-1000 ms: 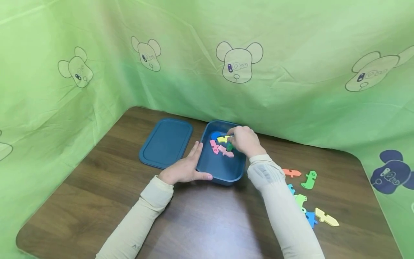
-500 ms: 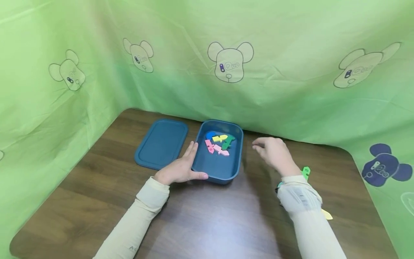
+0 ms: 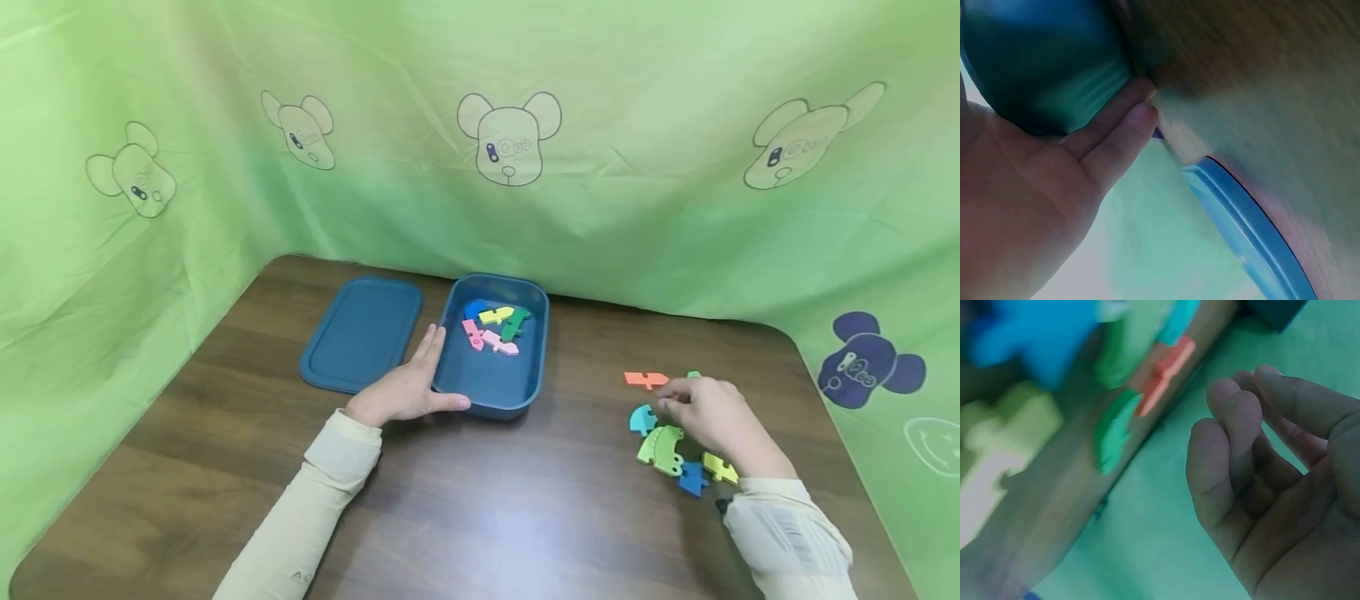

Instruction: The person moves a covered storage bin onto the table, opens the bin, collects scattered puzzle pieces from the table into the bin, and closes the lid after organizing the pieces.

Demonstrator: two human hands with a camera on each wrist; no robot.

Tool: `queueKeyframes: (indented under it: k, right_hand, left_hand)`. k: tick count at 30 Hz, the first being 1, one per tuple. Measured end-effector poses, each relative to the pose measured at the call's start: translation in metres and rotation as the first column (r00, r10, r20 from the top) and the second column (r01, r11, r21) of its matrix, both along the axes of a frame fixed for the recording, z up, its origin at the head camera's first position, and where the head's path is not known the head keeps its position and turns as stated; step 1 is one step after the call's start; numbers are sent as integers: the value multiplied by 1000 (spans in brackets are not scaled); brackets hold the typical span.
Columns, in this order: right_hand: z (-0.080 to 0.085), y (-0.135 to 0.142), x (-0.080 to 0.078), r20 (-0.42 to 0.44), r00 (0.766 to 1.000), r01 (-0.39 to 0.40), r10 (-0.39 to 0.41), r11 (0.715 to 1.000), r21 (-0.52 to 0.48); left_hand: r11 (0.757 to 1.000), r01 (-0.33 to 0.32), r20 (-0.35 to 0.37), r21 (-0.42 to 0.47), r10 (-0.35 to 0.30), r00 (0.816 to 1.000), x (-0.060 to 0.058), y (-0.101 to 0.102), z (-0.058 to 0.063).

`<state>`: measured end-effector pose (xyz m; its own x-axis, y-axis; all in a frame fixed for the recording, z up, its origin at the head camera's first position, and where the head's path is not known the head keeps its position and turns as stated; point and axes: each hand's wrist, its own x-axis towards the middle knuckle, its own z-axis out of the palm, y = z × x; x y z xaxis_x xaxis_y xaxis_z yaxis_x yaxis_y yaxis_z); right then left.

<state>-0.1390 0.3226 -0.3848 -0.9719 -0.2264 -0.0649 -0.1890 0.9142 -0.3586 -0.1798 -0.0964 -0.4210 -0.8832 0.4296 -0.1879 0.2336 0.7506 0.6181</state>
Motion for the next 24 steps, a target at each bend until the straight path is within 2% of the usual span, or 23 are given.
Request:
queueKeyframes:
  k: [4, 11, 19, 24]
  right_hand:
    - [-11, 8, 9, 43, 999, -22, 20, 999, 30]
    - [-26, 2, 14, 32, 999, -33, 31, 996, 88]
    - [-32, -18, 13, -12, 1000, -19, 21, 990, 139]
    - [-32, -29, 12, -9, 1000, 5, -3, 987, 158]
  left_hand:
    - [1000, -6, 2, -10, 6, 1000, 0, 0, 0]
    - [1000, -2, 4, -10, 2, 1000, 0, 1, 1]
    - [1000, 1, -1, -18, -1, 1000, -1, 1, 2]
    - [1000, 3, -2, -25, -3, 1000, -1, 1, 2]
